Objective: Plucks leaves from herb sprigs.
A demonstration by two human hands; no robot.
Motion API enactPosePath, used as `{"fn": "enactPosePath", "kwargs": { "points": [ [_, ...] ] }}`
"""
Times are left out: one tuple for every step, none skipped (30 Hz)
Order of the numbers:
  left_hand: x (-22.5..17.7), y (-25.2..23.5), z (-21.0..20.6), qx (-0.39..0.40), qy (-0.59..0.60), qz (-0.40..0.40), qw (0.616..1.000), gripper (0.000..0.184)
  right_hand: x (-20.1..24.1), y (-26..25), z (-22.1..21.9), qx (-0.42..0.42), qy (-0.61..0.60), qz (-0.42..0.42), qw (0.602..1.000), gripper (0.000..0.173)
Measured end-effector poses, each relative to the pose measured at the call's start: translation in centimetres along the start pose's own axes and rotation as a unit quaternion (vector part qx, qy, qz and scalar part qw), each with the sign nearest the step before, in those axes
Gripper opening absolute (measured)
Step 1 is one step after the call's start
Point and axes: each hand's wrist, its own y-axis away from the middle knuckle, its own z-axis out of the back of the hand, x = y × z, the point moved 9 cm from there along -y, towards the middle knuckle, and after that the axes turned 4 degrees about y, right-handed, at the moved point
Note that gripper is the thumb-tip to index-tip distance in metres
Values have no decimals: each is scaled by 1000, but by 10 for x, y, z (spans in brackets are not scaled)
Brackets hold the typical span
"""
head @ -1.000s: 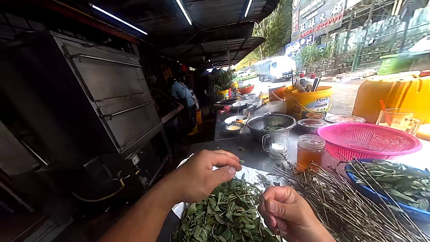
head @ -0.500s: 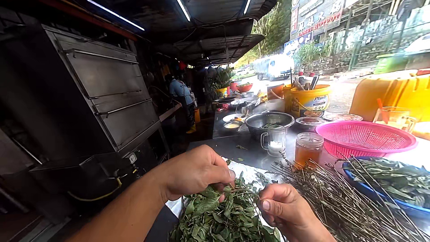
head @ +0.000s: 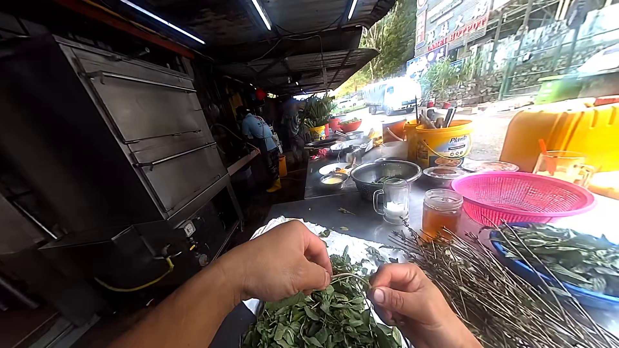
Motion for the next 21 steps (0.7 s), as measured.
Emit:
{"fn": "enactPosePath", "kwargs": {
  "points": [
    [1, -1, 0, -8, -21, 6, 1000, 11, 0, 0, 0, 0, -2, 1, 1000, 9],
    [3, -2, 0, -22, -50, 17, 998, 12, 0, 0, 0, 2, -2, 3, 1000, 9],
    [4, -2, 1, -42, -85, 34, 995, 13, 0, 0, -1, 6, 0, 3, 1000, 9],
    [5, -1, 1, -66, -121, 54, 989, 13, 0, 0, -2, 12, 5, 2, 1000, 9],
    [5, -1, 1, -91, -158, 69, 981, 13, -1, 0, -3, 17, 10, -2, 1000, 9],
    [5, -1, 1, -117, -199, 80, 970, 14, -2, 0, -5, 22, 15, -9, 1000, 10],
    [3, 0, -1, -144, -246, 84, 955, 15, -3, 0, -6, 24, 20, -17, 999, 10],
    [0, 0, -2, -176, -295, 75, 936, 17, -5, 0, -8, 22, 25, -25, 999, 10],
    [-5, 0, -4, -217, -344, 47, 912, 19, -7, 0, -9, 18, 28, -34, 999, 11],
    [-9, 0, -7, -266, -386, 8, 883, 20, -8, 0, -10, 12, 28, -40, 999, 11],
    [-14, 2, -9, -316, -418, -35, 851, 21, -9, 0, -10, 5, 26, -45, 999, 11],
    [-18, 4, -10, -362, -439, -71, 819, 22, -9, 0, -10, -1, 22, -47, 999, 11],
    [-22, 6, -11, -402, -452, -99, 790, 22, -8, 0, -10, -5, 17, -47, 999, 12],
    [-26, 9, -10, -438, -461, -122, 762, 23, -7, 0, -9, -7, 8, -45, 999, 12],
    [-30, 13, -7, -473, -465, -142, 734, 24, -6, 1, -9, -5, 0, -42, 999, 11],
    [-32, 18, 2, -505, -458, -152, 715, 24, -3, 1, -9, -2, -7, -38, 999, 11],
    [-29, 24, 16, -526, -427, -146, 721, 24, 0, 2, -7, -3, -15, -31, 999, 11],
    [-21, 29, 34, -532, -359, -131, 755, 21, 4, 3, -4, -9, -25, -20, 999, 12],
    [-10, 34, 52, -525, -265, -120, 800, 17, 9, 4, 1, -26, -37, -5, 999, 12],
    [2, 36, 66, -504, -156, -117, 841, 15, 16, 5, 8, -52, -52, 11, 997, 13],
    [14, 36, 72, -468, -37, -120, 875, 15, 24, 6, 16, -80, -72, 31, 994, 14]
  ]
}}
